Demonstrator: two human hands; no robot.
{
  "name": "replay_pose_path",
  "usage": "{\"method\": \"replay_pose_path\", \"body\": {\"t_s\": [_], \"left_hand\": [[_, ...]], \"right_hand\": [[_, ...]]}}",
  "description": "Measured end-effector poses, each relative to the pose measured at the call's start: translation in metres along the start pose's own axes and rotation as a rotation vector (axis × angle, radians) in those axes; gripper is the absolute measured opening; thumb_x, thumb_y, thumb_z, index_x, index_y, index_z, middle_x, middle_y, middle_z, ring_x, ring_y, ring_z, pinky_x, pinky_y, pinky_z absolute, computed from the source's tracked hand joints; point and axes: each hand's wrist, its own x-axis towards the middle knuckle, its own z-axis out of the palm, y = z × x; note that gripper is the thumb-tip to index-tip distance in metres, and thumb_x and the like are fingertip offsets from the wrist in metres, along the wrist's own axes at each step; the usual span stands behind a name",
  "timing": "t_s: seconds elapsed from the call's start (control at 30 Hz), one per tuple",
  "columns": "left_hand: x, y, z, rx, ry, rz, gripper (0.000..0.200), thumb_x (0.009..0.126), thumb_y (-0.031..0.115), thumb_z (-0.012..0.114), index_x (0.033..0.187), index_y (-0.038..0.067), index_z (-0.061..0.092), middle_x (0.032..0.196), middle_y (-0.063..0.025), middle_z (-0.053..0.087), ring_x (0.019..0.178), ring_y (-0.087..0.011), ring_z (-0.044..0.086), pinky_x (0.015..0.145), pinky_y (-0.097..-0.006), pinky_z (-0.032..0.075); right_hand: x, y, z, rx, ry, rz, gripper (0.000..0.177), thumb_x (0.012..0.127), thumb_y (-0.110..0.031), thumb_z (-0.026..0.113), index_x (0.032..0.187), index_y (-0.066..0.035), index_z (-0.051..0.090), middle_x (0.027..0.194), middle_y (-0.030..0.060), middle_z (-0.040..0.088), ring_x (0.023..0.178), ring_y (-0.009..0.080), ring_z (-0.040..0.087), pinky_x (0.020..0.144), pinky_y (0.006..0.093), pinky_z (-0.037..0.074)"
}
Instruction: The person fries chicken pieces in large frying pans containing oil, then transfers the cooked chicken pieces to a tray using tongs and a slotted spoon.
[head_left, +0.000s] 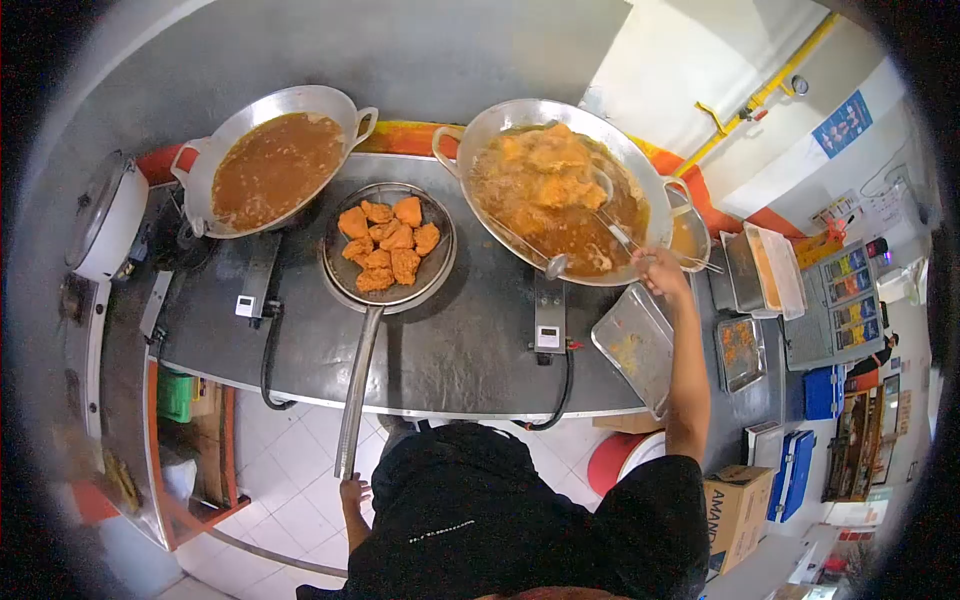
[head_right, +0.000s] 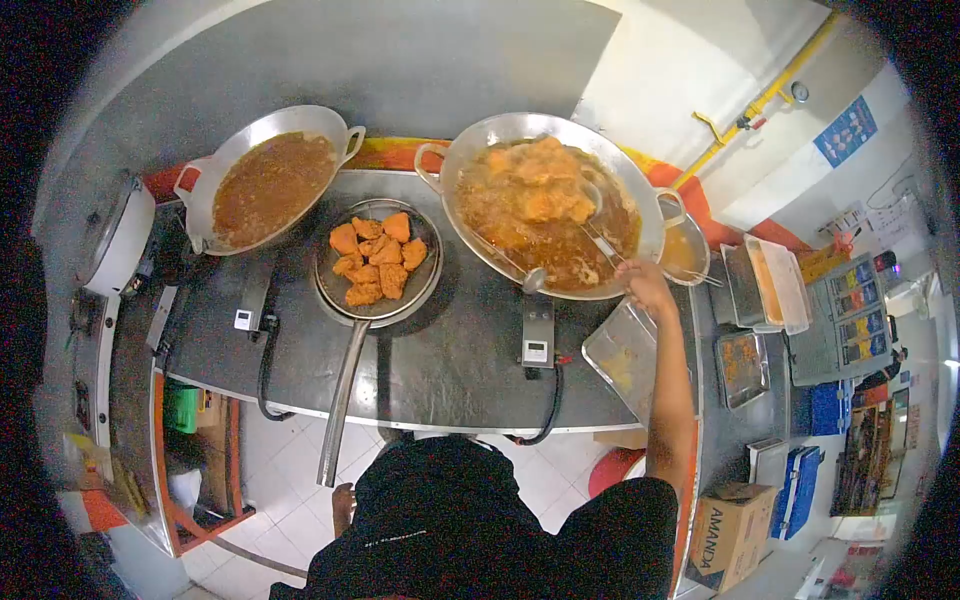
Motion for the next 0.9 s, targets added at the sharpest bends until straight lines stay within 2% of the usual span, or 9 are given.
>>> {"method": "replay_pose_path", "body": {"t_s": [0.07,0.17,0.27,0.43,0.53,0.63,0.7,0.77,0.9], "left_hand": [[0.0,0.003,-0.002,0.018,-0.012,-0.037,0.038,0.088,0.033,0.048,0.111,0.004,0.05,0.091,-0.0175,0.062,0.074,-0.0291,0.062,0.056,-0.0441,0.051],[0.024,-0.003,-0.004,0.077,-0.034,-0.013,0.036,0.087,0.033,0.049,0.108,0.004,0.053,0.087,-0.0161,0.062,0.07,-0.0282,0.063,0.056,-0.0431,0.051],[0.055,-0.019,-0.008,0.151,-0.063,0.004,0.034,0.086,0.033,0.049,0.104,0.005,0.055,0.083,-0.0148,0.063,0.067,-0.0272,0.063,0.055,-0.0421,0.051],[0.091,-0.003,-0.031,-0.355,-0.359,0.161,0.043,0.088,0.042,0.04,0.106,0.007,0.056,0.079,-0.0159,0.063,0.063,-0.03,0.065,0.044,-0.0419,0.052],[0.111,0.007,-0.019,-0.158,-0.246,0.373,0.049,0.088,0.044,0.034,0.114,0.007,0.052,0.085,-0.0173,0.064,0.064,-0.0323,0.065,0.045,-0.0445,0.053],[0.126,0.014,-0.017,-0.288,-0.425,0.072,0.049,0.088,0.043,0.037,0.118,0.008,0.049,0.091,-0.0172,0.063,0.069,-0.0331,0.065,0.049,-0.0445,0.055],[0.101,0.027,-0.007,-0.039,-0.387,0.094,0.051,0.084,0.048,0.046,0.116,0.009,0.051,0.097,-0.014,0.062,0.076,-0.0299,0.063,0.053,-0.0426,0.052],[0.11,0.03,-0.01,-0.138,-0.563,-0.039,0.05,0.083,0.052,0.047,0.114,0.012,0.051,0.093,-0.0109,0.062,0.074,-0.0275,0.063,0.054,-0.0423,0.049],[0.099,0.015,0.004,0.003,-0.311,-0.017,0.044,0.083,0.049,0.048,0.111,0.014,0.05,0.088,-0.0088,0.06,0.072,-0.0272,0.062,0.057,-0.045,0.048]], "right_hand": [[-0.006,0.0,-0.008,-0.117,0.052,0.006,0.016,0.078,-0.018,0.062,0.089,-0.007,0.058,0.061,0.0033,0.054,0.043,0.0125,0.047,0.035,0.0266,0.035],[-0.008,-0.011,0.002,-0.737,0.259,-0.449,0.018,0.075,-0.015,0.062,0.087,-0.002,0.059,0.073,0.014,0.063,0.064,0.0297,0.061,0.054,0.0367,0.047],[0.036,0.0,0.029,-0.802,0.249,-0.364,0.018,0.072,-0.011,0.061,0.088,-0.001,0.061,0.086,0.0211,0.063,0.086,0.0399,0.06,0.072,0.0421,0.048],[-0.005,-0.028,0.013,-1.062,0.305,-0.372,0.022,0.072,-0.006,0.058,0.093,-0.003,0.06,0.083,0.0223,0.062,0.082,0.0382,0.061,0.072,0.0445,0.048],[-0.013,-0.036,0.012,-1.257,0.351,-0.381,0.027,0.073,-0.004,0.055,0.1,-0.004,0.057,0.081,0.0209,0.062,0.078,0.0369,0.061,0.07,0.0459,0.048],[-0.013,-0.036,0.039,-1.289,0.364,-0.288,0.032,0.074,-0.003,0.053,0.107,-0.005,0.054,0.079,0.0189,0.063,0.074,0.0359,0.062,0.067,0.0466,0.048],[-0.014,-0.034,0.043,-1.262,0.354,-0.245,0.035,0.076,-0.003,0.052,0.11,-0.007,0.052,0.079,0.0186,0.062,0.073,0.0361,0.062,0.065,0.0473,0.048],[-0.025,-0.034,0.032,-1.247,0.34,-0.252,0.037,0.077,-0.003,0.05,0.114,-0.008,0.05,0.078,0.0194,0.062,0.073,0.0371,0.062,0.064,0.0486,0.047],[-0.045,-0.04,-0.002,-1.048,0.47,-0.291,0.038,0.08,-0.004,0.048,0.117,-0.011,0.046,0.083,0.0222,0.061,0.075,0.0401,0.061,0.065,0.0502,0.047]]}}
